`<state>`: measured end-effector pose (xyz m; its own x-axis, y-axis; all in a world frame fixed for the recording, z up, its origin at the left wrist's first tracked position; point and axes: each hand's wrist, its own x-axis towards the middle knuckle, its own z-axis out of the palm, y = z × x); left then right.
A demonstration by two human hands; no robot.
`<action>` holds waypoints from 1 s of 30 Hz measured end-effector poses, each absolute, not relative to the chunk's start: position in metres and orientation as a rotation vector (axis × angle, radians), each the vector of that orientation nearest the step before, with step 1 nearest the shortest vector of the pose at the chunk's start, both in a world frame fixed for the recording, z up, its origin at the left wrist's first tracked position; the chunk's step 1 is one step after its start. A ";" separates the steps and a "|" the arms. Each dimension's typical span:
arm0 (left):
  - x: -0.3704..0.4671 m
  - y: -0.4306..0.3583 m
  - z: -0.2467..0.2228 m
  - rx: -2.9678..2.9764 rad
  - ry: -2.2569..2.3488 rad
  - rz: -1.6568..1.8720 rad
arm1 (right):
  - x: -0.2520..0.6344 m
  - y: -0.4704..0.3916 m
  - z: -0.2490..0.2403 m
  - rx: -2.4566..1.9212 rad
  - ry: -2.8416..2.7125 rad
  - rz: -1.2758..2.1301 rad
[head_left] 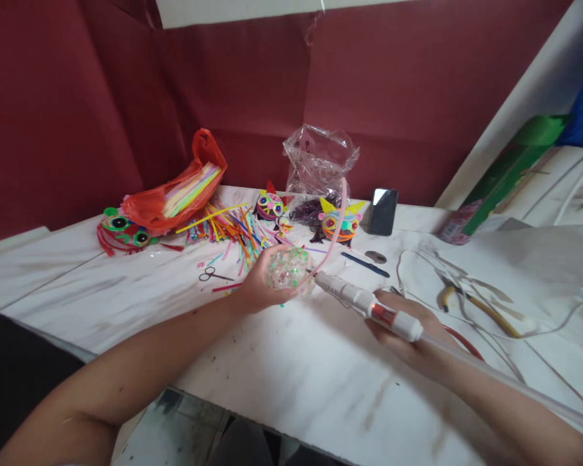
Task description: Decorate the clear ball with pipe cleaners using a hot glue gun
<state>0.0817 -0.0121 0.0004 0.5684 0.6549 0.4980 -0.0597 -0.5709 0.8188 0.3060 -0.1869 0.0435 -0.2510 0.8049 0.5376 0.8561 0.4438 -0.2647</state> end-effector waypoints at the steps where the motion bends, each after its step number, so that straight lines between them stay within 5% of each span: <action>1: 0.082 -0.012 0.000 1.959 0.478 1.060 | 0.306 -0.187 0.044 -1.387 -2.085 -0.104; 30: 0.081 -0.012 0.001 1.917 0.532 1.023 | 0.305 -0.186 0.046 -1.341 -2.149 -0.063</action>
